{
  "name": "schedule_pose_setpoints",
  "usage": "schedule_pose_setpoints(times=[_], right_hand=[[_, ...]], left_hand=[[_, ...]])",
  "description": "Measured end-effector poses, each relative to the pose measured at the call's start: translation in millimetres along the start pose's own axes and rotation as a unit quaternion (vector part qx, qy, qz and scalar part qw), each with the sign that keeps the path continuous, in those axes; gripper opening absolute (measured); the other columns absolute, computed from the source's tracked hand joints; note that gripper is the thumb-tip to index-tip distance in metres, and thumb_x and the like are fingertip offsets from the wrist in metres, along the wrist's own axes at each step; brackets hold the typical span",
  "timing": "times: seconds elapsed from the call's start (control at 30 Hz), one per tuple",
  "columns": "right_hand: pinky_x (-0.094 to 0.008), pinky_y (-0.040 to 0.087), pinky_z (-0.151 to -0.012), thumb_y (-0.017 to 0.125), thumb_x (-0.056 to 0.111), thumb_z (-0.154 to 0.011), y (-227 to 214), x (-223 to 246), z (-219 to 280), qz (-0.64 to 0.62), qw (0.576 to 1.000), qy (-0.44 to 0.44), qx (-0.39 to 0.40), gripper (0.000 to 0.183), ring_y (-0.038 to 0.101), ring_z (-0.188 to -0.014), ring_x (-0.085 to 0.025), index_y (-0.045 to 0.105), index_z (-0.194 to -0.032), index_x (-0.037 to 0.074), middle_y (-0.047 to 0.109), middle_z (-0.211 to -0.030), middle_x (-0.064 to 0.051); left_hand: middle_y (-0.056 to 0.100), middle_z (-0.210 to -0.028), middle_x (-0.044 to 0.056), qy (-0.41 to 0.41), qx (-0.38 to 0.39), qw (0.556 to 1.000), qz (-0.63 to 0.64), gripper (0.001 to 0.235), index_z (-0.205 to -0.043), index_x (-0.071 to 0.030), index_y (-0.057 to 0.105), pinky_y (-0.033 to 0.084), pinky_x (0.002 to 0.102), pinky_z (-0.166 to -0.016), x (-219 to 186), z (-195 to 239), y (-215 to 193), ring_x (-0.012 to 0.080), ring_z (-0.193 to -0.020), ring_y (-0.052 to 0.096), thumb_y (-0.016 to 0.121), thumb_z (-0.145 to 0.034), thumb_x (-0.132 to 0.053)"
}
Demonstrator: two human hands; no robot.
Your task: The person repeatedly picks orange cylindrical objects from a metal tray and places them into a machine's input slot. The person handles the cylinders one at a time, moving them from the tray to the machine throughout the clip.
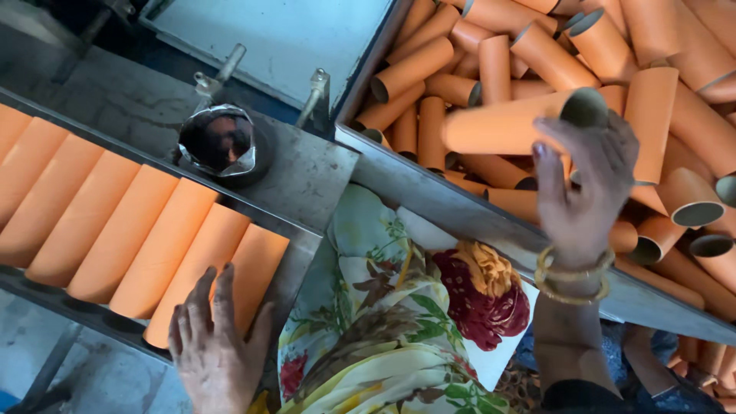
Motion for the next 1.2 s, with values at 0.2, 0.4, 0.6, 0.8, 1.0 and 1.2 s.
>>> schedule_pose_setpoints(times=[0.2, 0.4, 0.6, 0.8, 1.0, 1.2], right_hand=[[-0.048, 0.048, -0.114, 0.057, 0.01, -0.103, 29, 104, -17, -0.475, 0.852, -0.174, 0.135, 0.012, 0.071, -0.098, -0.018, 0.068, -0.108, 0.014, 0.074, -0.103, -0.001], [-0.033, 0.051, -0.084, 0.06, 0.002, -0.102, 106, 105, -23, -0.451, 0.816, -0.236, 0.273, 0.021, 0.061, -0.088, -0.015, 0.069, -0.115, 0.016, 0.072, -0.096, 0.0], [-0.043, 0.053, -0.083, 0.068, -0.004, -0.085, 228, -40, -59, 0.015, 0.954, -0.212, 0.212, 0.041, 0.066, -0.097, -0.026, 0.068, -0.122, 0.013, 0.065, -0.11, -0.008], [-0.042, 0.052, -0.08, 0.068, 0.012, -0.084, 339, -111, -12, 0.196, 0.896, -0.274, 0.29, 0.032, 0.061, -0.106, -0.029, 0.073, -0.116, 0.01, 0.061, -0.125, -0.011], [-0.04, 0.051, -0.071, 0.065, 0.014, -0.085, 346, -137, -13, 0.292, 0.888, -0.237, 0.263, 0.055, 0.063, -0.099, -0.025, 0.065, -0.139, 0.005, 0.063, -0.117, -0.01], [-0.039, 0.057, -0.082, 0.075, 0.012, -0.106, 192, -131, -59, 0.059, 0.992, -0.089, 0.067, 0.015, 0.068, -0.099, -0.028, 0.061, -0.107, 0.007, 0.062, -0.118, -0.013]], left_hand=[[0.048, -0.148, 0.023, 0.138, -0.09, 0.979, 0.122, 0.085, -0.145, -0.01, 0.044, 0.034, 0.059, -0.117, -45, -4, -21, 0.042, -0.135, 0.051, 0.082, -0.074, -0.037], [0.064, -0.131, 0.019, 0.072, -0.027, 0.989, 0.124, 0.089, -0.148, -0.008, 0.047, 0.047, 0.053, -0.105, -25, -7, -9, 0.0392, -0.117, 0.064, 0.084, -0.07, -0.031], [0.066, -0.129, 0.013, -0.067, 0.005, 0.998, -0.01, 0.09, -0.15, -0.014, 0.051, 0.053, 0.048, -0.093, 16, 9, 6, 0.0324, -0.108, 0.066, 0.083, -0.071, -0.039], [0.061, -0.141, 0.002, -0.091, 0.008, 0.995, -0.047, 0.083, -0.149, -0.025, 0.053, 0.05, 0.045, -0.101, 22, 19, 25, 0.027, -0.122, 0.063, 0.08, -0.071, -0.036], [0.057, -0.147, 0.001, -0.104, 0.013, 0.993, -0.049, 0.078, -0.147, -0.028, 0.054, 0.048, 0.046, -0.104, 23, 24, 32, 0.0266, -0.128, 0.059, 0.08, -0.073, -0.036], [0.053, -0.151, 0.005, -0.087, 0.005, 0.996, -0.026, 0.076, -0.146, -0.026, 0.054, 0.046, 0.05, -0.106, 17, 17, 24, 0.0296, -0.132, 0.056, 0.078, -0.075, -0.04]])
Point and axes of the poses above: each hand's wrist, its own z-axis away from the middle knuckle, its own y-axis out of the palm, x = y × z, the point moved 5 cm from there along -z, towards the middle knuckle
